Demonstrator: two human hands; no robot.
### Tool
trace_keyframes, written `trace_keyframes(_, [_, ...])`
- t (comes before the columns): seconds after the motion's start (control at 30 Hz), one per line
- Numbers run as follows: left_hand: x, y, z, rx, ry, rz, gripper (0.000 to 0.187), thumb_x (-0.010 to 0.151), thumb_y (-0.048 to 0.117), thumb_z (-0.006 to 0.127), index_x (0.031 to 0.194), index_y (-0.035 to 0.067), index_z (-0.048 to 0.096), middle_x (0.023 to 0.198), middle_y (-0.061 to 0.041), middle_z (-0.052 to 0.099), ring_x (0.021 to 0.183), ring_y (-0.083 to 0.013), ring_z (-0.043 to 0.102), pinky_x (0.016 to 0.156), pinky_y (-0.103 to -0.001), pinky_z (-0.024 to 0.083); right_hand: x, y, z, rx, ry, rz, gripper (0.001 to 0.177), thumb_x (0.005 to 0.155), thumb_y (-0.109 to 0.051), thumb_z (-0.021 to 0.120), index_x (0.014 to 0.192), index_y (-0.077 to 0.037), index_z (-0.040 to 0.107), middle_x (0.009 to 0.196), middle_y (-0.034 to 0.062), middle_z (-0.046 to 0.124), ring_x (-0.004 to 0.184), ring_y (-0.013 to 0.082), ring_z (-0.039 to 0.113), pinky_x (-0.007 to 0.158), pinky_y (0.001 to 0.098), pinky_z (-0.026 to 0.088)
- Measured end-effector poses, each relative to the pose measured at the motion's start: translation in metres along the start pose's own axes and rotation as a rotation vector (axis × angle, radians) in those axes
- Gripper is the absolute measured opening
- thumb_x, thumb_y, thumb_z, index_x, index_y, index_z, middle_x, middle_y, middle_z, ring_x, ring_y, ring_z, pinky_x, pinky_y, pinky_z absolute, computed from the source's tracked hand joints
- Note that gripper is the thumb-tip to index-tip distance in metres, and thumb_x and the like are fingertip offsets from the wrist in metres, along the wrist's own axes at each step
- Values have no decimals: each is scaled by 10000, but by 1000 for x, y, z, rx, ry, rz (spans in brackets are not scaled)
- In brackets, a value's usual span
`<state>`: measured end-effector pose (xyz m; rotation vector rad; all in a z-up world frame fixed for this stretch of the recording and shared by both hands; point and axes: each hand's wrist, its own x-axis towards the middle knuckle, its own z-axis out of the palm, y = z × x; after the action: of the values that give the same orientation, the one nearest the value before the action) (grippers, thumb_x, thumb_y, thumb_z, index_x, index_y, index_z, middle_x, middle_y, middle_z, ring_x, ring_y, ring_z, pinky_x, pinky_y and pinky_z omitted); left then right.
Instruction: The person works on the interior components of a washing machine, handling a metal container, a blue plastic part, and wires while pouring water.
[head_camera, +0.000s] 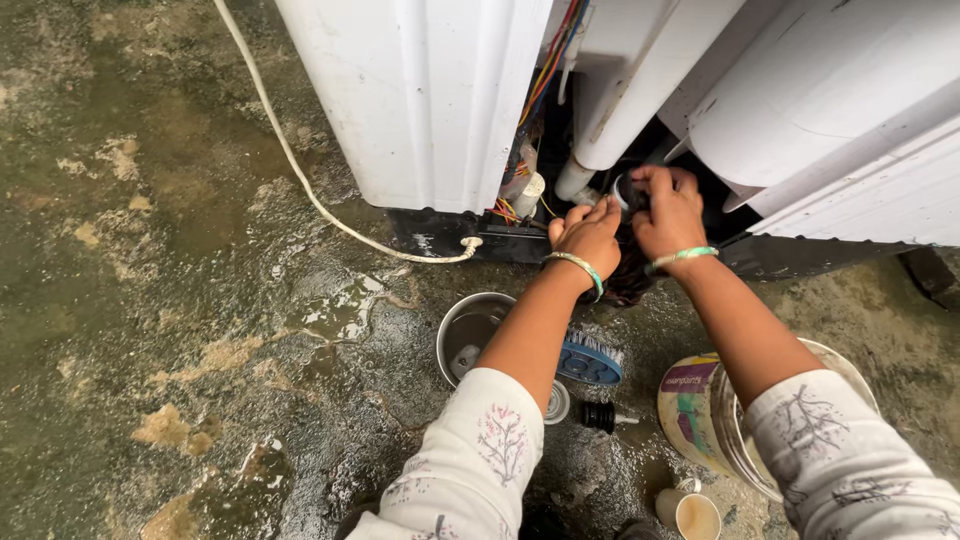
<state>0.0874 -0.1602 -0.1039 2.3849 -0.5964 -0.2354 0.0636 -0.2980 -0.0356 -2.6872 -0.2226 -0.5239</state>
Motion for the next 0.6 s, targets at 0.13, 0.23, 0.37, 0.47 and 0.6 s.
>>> trace_keyframes(0.13, [0, 1, 1, 1, -2, -14, 653, 912, 122, 514, 1553, 145, 398, 1644, -27, 377, 1430, -236, 372, 1120, -463, 245, -2, 5, -12, -109, -103, -45, 486, 687, 17, 703, 1153, -115, 665, 1083, 235, 630, 1078, 440, 550, 914, 513, 479])
trace_keyframes(0.23, [0, 1, 3, -3, 1, -8, 662, 904, 132, 531, 1550, 133, 386, 1634, -30, 367, 1425, -251, 356, 1129, -488, 215, -15, -1, -19, -230, -3, -74, 407, 798, 35, 663, 1154, -160, 687, 1062, 200, 648, 1085, 390, 571, 943, 470, 501])
trace_keyframes(0.37, [-3, 1, 3, -51, 67, 14, 670, 894, 136, 546, 1546, 118, 394, 1615, -22, 406, 1417, -238, 383, 1134, -481, 233, -30, 5, -6, 6, 235, 216, 367, 826, 69, 590, 1149, -87, 671, 999, 160, 635, 1063, 379, 550, 940, 434, 491])
trace_keyframes(0.47, [-3, 2, 1, -61, 49, 11, 674, 883, 134, 555, 1539, 120, 400, 1612, -22, 409, 1412, -238, 386, 1132, -482, 239, -27, 21, 7, 171, 265, 198, 330, 847, 51, 577, 1143, -57, 672, 1074, 154, 621, 1092, 367, 546, 989, 428, 472])
trace_keyframes(0.6, [-2, 3, -1, -66, 40, 13, 681, 885, 122, 548, 1546, 115, 385, 1625, -34, 388, 1413, -242, 380, 1126, -494, 238, -14, 31, 25, 144, 231, 164, 301, 884, -1, 596, 1159, -46, 712, 1241, 219, 524, 1108, 374, 560, 1016, 420, 477])
